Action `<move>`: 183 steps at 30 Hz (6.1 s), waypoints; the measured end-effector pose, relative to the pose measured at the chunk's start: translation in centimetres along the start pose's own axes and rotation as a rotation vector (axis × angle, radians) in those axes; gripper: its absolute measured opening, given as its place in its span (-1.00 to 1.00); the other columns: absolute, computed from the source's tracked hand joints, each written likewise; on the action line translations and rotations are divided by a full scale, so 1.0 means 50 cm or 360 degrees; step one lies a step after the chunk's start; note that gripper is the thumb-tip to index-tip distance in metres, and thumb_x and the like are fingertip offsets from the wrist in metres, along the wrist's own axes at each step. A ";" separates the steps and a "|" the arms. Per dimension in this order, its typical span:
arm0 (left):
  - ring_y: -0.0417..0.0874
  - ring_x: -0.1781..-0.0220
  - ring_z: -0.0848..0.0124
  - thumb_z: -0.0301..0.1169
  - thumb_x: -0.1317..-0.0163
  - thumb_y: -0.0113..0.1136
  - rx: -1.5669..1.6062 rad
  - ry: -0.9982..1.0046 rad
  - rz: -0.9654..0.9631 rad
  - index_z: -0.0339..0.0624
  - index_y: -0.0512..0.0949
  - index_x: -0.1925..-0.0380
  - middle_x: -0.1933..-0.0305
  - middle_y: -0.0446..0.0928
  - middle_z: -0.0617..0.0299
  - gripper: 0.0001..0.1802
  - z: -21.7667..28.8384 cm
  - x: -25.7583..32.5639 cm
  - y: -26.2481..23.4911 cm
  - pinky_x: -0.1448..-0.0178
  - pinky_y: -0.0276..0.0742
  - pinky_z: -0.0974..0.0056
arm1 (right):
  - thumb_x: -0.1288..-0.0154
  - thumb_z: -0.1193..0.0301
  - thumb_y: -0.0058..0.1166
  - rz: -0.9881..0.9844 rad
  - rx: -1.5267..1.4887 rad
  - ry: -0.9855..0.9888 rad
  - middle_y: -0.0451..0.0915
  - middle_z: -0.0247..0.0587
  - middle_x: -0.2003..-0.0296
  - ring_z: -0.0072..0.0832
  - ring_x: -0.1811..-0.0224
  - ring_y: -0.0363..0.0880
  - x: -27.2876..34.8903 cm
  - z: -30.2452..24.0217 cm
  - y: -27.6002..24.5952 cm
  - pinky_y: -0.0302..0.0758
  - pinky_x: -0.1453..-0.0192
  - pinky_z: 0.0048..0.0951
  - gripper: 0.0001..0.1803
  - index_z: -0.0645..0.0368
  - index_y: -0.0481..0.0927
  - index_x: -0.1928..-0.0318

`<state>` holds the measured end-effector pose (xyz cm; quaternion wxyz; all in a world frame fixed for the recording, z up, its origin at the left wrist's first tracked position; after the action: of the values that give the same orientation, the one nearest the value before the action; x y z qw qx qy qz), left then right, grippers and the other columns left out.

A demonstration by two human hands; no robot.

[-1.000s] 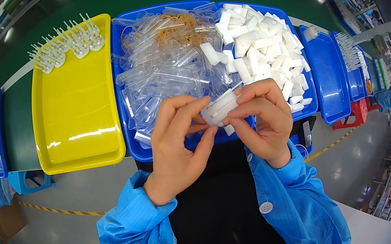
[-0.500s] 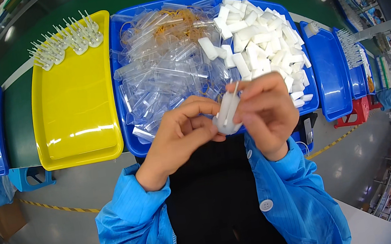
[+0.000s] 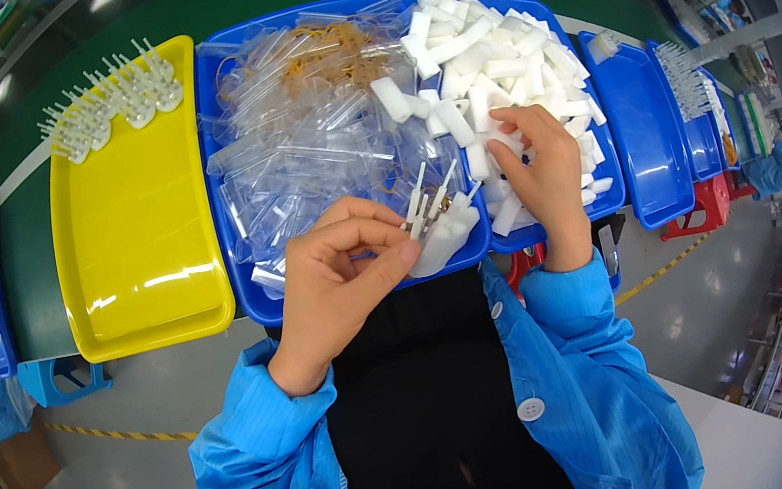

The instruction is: The person assembles plastic tubes and plastic connectors by hand, then bundles the assembled components with rubber bands and places them into trays.

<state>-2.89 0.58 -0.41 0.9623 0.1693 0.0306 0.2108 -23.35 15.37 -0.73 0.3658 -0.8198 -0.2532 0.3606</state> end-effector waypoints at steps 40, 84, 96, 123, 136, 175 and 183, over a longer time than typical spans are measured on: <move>0.70 0.24 0.21 -0.69 0.09 0.32 -0.1405 0.1054 0.0468 -0.33 0.63 0.37 0.18 0.63 0.03 -0.79 0.017 0.020 0.005 0.19 0.62 0.31 | -0.19 0.74 0.07 -0.0130 -0.1615 0.0382 0.53 -0.18 0.23 -0.60 0.28 0.53 0.049 -0.156 -0.009 0.44 0.21 -0.64 -0.83 0.37 0.63 0.21; 0.66 0.34 0.18 -0.71 0.15 0.32 -0.1524 0.1253 0.0606 -0.37 0.59 0.39 0.25 0.60 0.03 -0.76 0.011 0.015 -0.008 0.29 0.61 0.29 | -0.26 0.67 0.03 0.0386 -0.1532 0.0261 0.59 -0.14 0.26 -0.67 0.43 0.52 0.040 -0.156 0.025 0.43 0.38 -0.70 -0.83 0.32 0.46 0.14; 0.67 0.32 0.17 -0.71 0.13 0.34 -0.1466 0.1248 0.0588 -0.37 0.60 0.39 0.25 0.60 0.03 -0.78 0.004 0.010 -0.005 0.28 0.62 0.27 | -0.12 0.66 0.25 0.0239 -0.1539 0.0300 0.51 -0.30 0.37 -0.66 0.31 0.41 0.064 -0.173 0.061 0.35 0.20 -0.62 -0.82 0.29 0.58 0.24; 0.59 0.23 0.37 -0.66 -0.23 0.13 -0.0147 0.0258 0.0292 -0.38 0.61 0.24 0.12 0.44 0.10 -0.87 0.027 0.010 -0.016 0.19 0.52 0.36 | 0.19 0.65 0.27 -0.0661 -0.0511 -0.0267 0.47 -0.21 0.31 -0.28 0.24 0.46 0.042 -0.092 -0.015 0.39 0.22 -0.36 -0.69 0.21 0.64 0.30; 0.58 0.54 0.24 -0.53 -0.16 0.26 -0.1795 0.0671 0.0296 -0.29 0.59 0.29 0.23 0.47 0.15 -0.88 0.018 -0.005 0.019 0.49 0.49 0.26 | 0.18 0.63 0.25 -0.0390 -0.0184 -0.0400 0.46 -0.24 0.36 -0.26 0.28 0.45 0.047 -0.099 0.009 0.35 0.24 -0.30 -0.75 0.18 0.62 0.36; 0.67 0.30 0.33 -0.75 0.03 0.31 -0.1369 0.0927 0.0474 -0.38 0.63 0.25 0.14 0.49 0.08 -0.73 -0.002 0.004 0.026 0.25 0.59 0.38 | -0.14 0.77 0.08 0.0458 -0.1548 0.0130 0.53 0.08 0.09 -0.46 0.11 0.58 0.074 -0.145 0.014 0.53 0.00 -0.49 -0.66 0.30 0.34 0.10; 0.68 0.27 0.29 -0.77 0.04 0.31 -0.1375 0.0978 0.0473 -0.40 0.63 0.25 0.14 0.49 0.06 -0.72 -0.007 0.000 0.025 0.23 0.60 0.37 | -0.07 0.73 0.16 0.0339 -0.1251 -0.0016 0.60 0.01 0.13 -0.50 0.13 0.56 0.079 -0.168 0.039 0.47 0.11 -0.58 -0.73 0.31 0.50 0.18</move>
<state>-3.42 1.77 -0.32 0.8509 -0.3081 0.1966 0.3774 -14.13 13.36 0.11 -0.0161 -0.9170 -0.2872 0.2762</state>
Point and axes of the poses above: each hand's wrist, its own x-axis away from the middle knuckle, its own y-axis out of the palm, z = x × y, the point moved 2 cm from there along -x, towards the middle knuckle
